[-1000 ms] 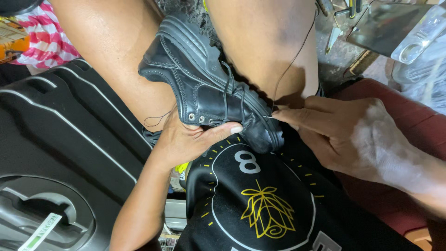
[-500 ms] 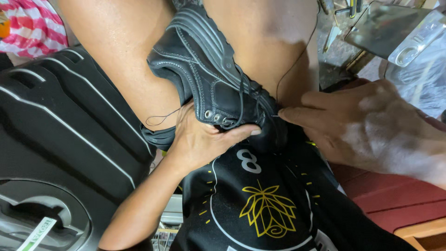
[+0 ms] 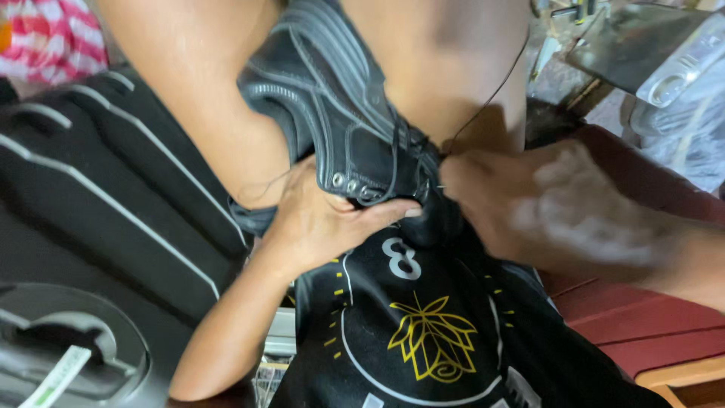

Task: The person holds a black shoe on their lap and uses a needle and thread to sew the toe area. They repeatedly push the needle through the leather and pull the thread tight to secure the stitches.

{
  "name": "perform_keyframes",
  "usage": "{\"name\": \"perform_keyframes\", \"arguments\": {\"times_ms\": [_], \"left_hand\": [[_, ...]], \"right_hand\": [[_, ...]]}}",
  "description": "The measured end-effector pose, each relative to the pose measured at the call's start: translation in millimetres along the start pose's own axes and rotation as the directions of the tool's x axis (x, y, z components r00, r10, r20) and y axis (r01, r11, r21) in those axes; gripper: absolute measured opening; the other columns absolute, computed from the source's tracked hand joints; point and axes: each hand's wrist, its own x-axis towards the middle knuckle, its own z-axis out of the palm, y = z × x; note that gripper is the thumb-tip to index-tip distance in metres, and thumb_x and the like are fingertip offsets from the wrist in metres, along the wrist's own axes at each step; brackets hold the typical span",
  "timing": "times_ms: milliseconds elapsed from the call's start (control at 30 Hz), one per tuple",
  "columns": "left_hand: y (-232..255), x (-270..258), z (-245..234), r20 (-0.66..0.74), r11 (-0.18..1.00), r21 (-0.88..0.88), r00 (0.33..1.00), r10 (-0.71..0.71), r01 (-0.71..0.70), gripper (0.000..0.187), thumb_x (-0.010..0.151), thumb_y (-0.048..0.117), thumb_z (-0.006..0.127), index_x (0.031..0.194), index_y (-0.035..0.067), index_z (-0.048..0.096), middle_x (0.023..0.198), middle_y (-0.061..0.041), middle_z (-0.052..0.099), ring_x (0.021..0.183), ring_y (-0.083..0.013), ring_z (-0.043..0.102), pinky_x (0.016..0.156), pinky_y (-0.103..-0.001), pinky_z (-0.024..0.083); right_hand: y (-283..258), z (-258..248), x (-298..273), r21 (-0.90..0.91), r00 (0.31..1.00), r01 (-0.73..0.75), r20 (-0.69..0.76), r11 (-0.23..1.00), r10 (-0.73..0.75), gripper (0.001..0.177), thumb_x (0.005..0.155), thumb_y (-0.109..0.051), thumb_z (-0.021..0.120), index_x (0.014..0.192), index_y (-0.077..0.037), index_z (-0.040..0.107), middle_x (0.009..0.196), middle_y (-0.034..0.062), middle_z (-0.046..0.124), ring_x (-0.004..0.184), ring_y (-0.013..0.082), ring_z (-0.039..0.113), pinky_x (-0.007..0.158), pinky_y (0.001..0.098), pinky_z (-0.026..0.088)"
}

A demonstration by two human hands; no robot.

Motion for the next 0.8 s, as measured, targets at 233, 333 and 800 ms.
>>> {"name": "perform_keyframes", "arguments": {"times_ms": [233,333,800], "left_hand": [[6,-55,-47,-0.544,0.936,-0.036,0.779,-0.312,0.35,0.004,0.094,0.002,0.067,0.092,0.002,0.07,0.092,-0.012,0.065,0.083,-0.0234,0.065,0.078,-0.034,0.051],[2,-73,-57,-0.69,0.815,0.412,0.723,-0.014,0.409,0.004,0.103,0.0,0.067,0.103,-0.002,0.063,0.113,-0.018,0.063,0.108,-0.03,0.064,0.094,-0.036,0.051],[-7,-37,-50,-0.243,0.954,0.292,0.959,0.144,-0.069,0.012,0.097,0.014,0.078,0.106,0.01,0.07,0.098,-0.007,0.067,0.085,-0.0257,0.069,0.077,-0.035,0.055]], "right_hand": [[12,-11,-15,0.14,0.994,-0.08,-0.061,0.987,0.089,0.012,0.09,-0.017,0.07,0.087,-0.009,0.061,0.068,0.0053,0.066,0.053,0.0235,0.067,0.046,0.0367,0.052],[9,-10,-17,0.166,0.987,-0.145,-0.052,0.976,0.155,0.014,0.086,-0.019,0.072,0.09,-0.008,0.063,0.072,0.0078,0.07,0.059,0.0257,0.069,0.049,0.0372,0.052],[27,6,-26,0.252,0.978,-0.195,-0.019,0.948,0.206,0.017,0.085,-0.017,0.075,0.096,-0.008,0.067,0.078,0.0059,0.075,0.064,0.0206,0.074,0.051,0.0338,0.056]]}}
